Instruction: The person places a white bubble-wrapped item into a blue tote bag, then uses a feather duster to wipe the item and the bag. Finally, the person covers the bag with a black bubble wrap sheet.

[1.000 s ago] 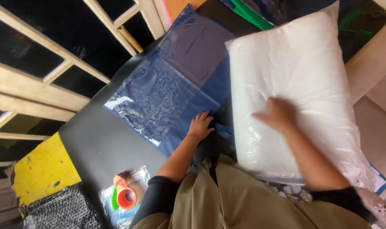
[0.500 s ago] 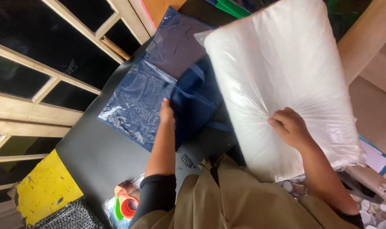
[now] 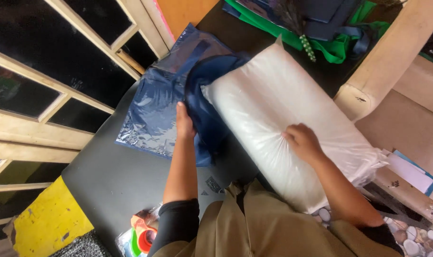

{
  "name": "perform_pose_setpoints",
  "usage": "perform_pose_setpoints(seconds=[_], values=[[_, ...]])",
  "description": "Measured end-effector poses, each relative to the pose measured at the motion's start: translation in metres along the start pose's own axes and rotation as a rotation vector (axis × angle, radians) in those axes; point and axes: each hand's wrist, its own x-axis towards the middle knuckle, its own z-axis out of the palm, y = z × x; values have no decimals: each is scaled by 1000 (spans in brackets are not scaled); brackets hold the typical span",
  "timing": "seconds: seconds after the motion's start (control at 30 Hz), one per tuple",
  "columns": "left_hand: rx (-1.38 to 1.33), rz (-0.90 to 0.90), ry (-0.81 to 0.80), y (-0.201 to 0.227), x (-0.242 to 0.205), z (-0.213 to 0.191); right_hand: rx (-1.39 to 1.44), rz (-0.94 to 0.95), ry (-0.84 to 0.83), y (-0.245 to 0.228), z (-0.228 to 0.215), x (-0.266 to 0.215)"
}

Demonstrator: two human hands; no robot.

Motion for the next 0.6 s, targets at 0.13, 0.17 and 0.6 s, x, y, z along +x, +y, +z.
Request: perform_pose_setpoints(seconds=[0.13, 0.17, 0.6], values=[[581, 486, 10, -17, -20, -10, 45, -28, 245, -20, -9, 36], [692, 641, -92, -24, -18, -17, 66, -22, 315, -33, -13, 45], [1518, 351, 330, -150, -117, -69, 133, 32, 268, -99, 90, 121]])
